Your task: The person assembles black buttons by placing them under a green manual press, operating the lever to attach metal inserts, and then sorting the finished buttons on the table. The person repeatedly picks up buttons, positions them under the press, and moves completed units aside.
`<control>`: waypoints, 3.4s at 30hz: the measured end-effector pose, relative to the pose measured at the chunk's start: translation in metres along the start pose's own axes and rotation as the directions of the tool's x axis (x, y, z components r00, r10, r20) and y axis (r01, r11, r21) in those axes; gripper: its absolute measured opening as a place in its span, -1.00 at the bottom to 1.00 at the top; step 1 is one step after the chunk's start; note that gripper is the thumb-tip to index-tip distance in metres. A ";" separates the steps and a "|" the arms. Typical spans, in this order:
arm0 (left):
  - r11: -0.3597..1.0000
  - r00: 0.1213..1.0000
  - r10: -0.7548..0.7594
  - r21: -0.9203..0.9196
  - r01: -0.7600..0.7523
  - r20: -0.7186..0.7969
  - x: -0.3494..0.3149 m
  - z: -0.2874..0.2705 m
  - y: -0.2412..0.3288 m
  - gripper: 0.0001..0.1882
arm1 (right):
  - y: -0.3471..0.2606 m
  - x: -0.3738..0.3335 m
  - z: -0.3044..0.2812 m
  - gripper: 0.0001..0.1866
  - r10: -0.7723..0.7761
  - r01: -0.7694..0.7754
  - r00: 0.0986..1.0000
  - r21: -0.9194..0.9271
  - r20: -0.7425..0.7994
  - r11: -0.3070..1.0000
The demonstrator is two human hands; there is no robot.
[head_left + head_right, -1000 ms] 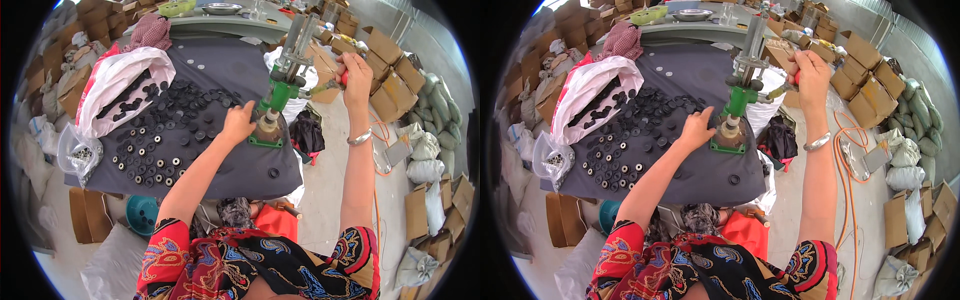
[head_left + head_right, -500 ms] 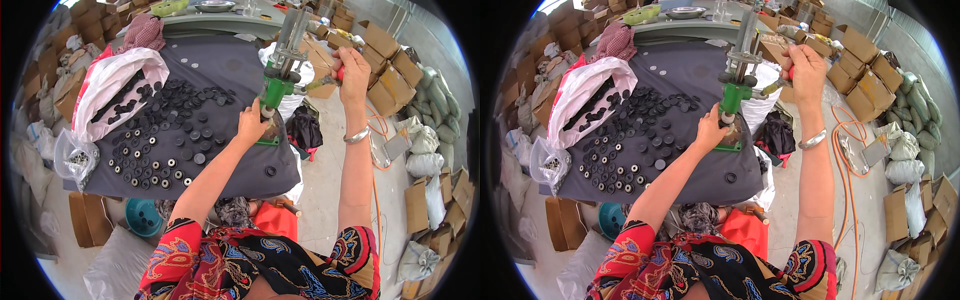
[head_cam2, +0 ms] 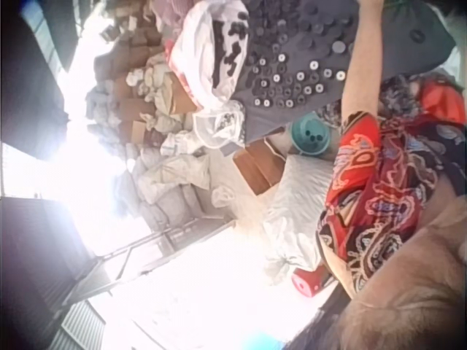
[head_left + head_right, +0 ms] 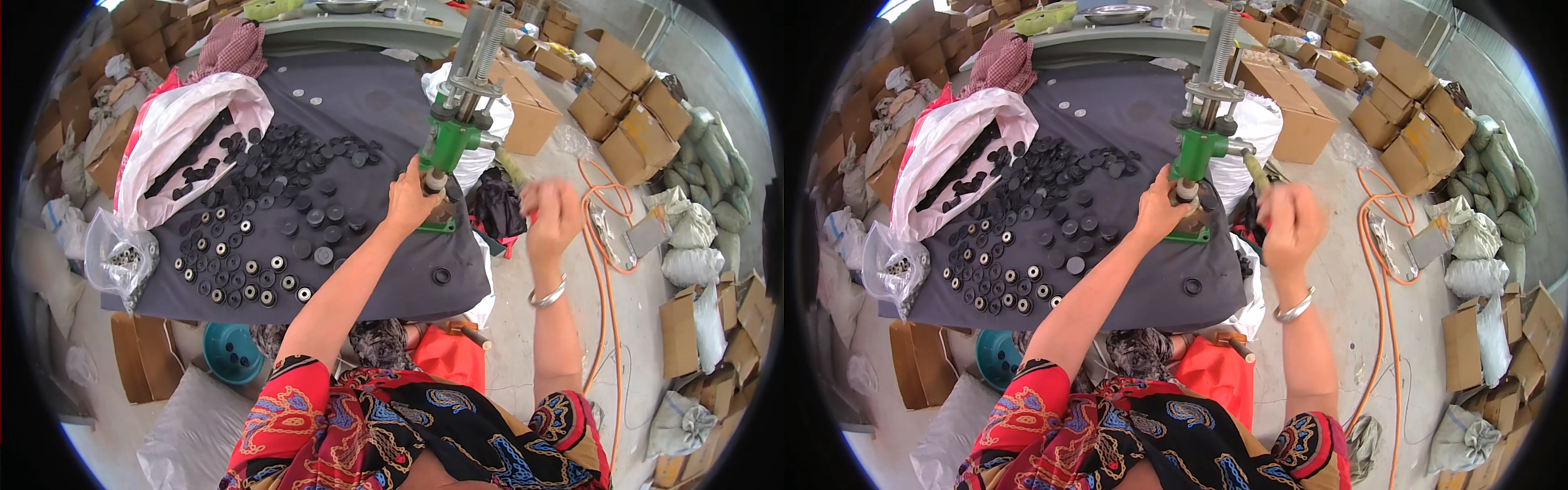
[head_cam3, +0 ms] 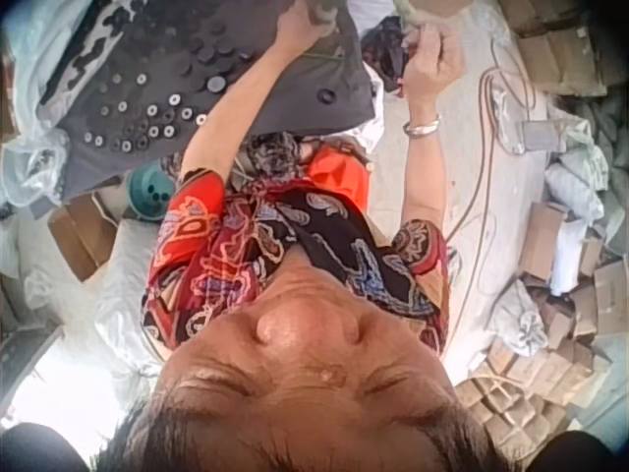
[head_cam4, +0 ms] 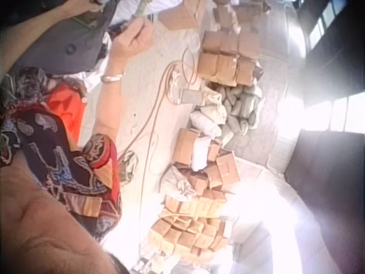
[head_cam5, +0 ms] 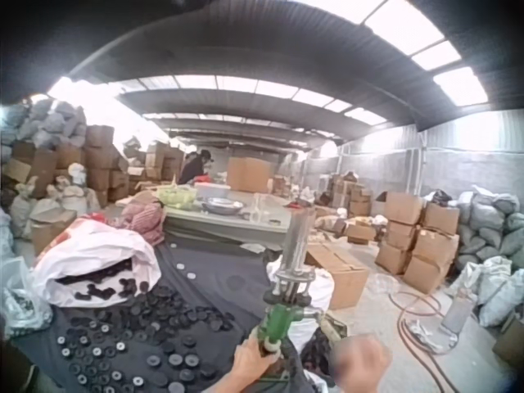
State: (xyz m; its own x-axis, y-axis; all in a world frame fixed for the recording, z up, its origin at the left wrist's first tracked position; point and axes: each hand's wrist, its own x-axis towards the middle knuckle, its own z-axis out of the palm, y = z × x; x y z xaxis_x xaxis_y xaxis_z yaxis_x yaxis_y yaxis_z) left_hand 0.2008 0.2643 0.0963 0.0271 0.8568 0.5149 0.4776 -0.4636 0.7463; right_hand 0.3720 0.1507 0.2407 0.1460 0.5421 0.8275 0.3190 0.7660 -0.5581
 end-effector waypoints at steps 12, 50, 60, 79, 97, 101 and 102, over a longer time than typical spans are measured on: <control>0.658 0.996 -0.023 0.748 0.083 -0.089 -0.009 -0.131 -0.064 -0.78 | 0.010 -0.039 -0.006 -0.81 -0.052 0.068 0.991 -0.124 0.125 0.990; 0.957 0.993 0.077 0.272 -0.100 0.093 0.002 -0.015 0.017 -0.26 | 0.003 0.130 0.010 -0.74 0.223 -0.236 0.970 0.158 0.098 0.959; 0.993 0.997 -0.057 0.105 0.052 0.050 0.005 0.000 0.009 -0.21 | -0.002 0.102 0.006 -0.74 0.185 -0.192 0.980 0.113 0.066 0.975; 0.925 0.984 0.179 0.343 -0.165 -0.010 -0.034 -0.071 -0.007 -0.60 | 0.029 -0.058 0.000 -0.88 -0.240 0.248 0.966 -0.080 0.098 0.966; 0.469 0.884 0.057 0.769 -0.435 0.465 -0.075 -0.123 -0.023 -0.60 | -0.006 0.063 0.000 -0.77 0.105 -0.115 0.991 0.138 0.081 0.984; 0.336 0.839 0.050 0.782 -0.525 0.542 -0.077 -0.124 -0.010 -0.54 | -0.004 0.062 -0.003 -0.78 0.102 -0.113 0.992 0.146 0.078 0.983; 0.294 0.829 0.044 0.786 -0.544 0.558 -0.079 -0.123 -0.009 -0.54 | -0.004 0.061 -0.002 -0.77 0.104 -0.114 0.992 0.148 0.076 0.982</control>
State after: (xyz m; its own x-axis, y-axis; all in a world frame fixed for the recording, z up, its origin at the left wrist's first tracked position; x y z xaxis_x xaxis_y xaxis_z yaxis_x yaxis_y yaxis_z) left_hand 0.0865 0.1735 0.1006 0.5330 0.8159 0.2242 0.8157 -0.4249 -0.3926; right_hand 0.3815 0.1797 0.2939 0.1070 0.6431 0.7583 0.1579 0.7420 -0.6516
